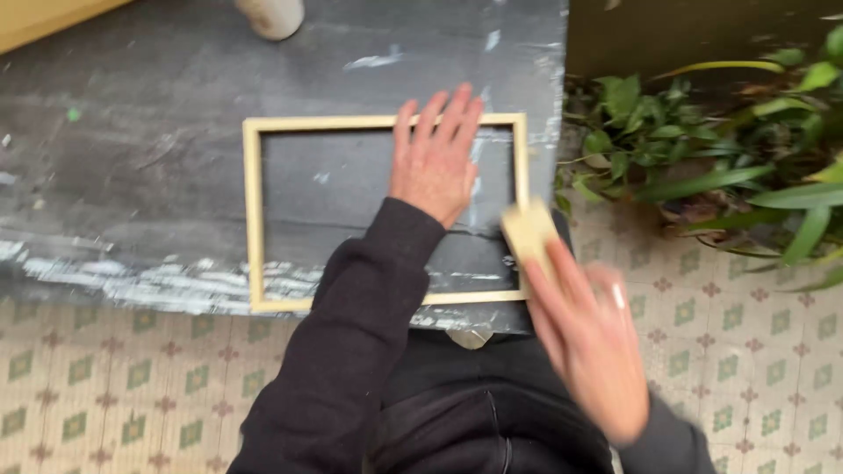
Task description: Sanding the edges and surfaces of a wooden picture frame using a sanding block.
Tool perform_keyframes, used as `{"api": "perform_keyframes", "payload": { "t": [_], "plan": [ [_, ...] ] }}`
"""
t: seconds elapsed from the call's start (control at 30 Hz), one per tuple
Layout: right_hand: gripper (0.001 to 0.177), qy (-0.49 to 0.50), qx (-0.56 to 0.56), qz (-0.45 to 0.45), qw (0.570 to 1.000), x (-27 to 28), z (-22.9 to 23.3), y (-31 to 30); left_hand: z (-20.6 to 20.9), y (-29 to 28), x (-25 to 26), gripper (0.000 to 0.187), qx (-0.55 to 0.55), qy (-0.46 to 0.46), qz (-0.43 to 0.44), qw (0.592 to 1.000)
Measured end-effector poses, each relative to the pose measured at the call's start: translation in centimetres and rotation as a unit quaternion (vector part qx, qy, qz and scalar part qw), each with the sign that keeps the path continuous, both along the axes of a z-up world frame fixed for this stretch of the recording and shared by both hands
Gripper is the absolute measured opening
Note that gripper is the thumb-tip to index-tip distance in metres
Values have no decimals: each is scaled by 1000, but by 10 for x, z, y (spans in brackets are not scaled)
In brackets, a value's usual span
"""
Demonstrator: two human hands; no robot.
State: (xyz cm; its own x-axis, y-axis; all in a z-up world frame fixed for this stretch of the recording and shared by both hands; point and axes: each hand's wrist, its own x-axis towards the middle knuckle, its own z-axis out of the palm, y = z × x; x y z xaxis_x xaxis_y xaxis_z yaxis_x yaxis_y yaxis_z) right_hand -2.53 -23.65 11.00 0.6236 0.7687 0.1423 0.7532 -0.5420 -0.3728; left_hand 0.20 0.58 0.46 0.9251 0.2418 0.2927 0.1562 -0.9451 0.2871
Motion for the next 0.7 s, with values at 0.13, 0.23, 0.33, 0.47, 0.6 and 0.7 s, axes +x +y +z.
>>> {"api": "perform_keyframes", "payload": {
  "t": [0.13, 0.23, 0.33, 0.47, 0.6, 0.7],
  "plan": [
    [47, 8, -19, -15, 1000, 20, -7, 16, 0, 5, -5, 74, -6, 11, -25, 1000],
    [45, -42, 4, -12, 999, 42, -1, 37, -5, -5, -2, 77, -8, -13, -29, 999],
    [49, -48, 21, -9, 999, 29, -1, 24, 3, 3, 7, 72, 20, -10, 5, 1000],
    [49, -14, 12, 1, 1000, 20, -5, 23, 4, 8, -5, 73, -7, -1, -11, 1000],
    [46, -35, 26, -16, 999, 50, -6, 42, 4, -1, -6, 72, 11, 15, -16, 1000],
    [45, -9, 19, -7, 1000, 17, -2, 15, 2, 3, -1, 74, 12, 10, -7, 1000]
  ]
}}
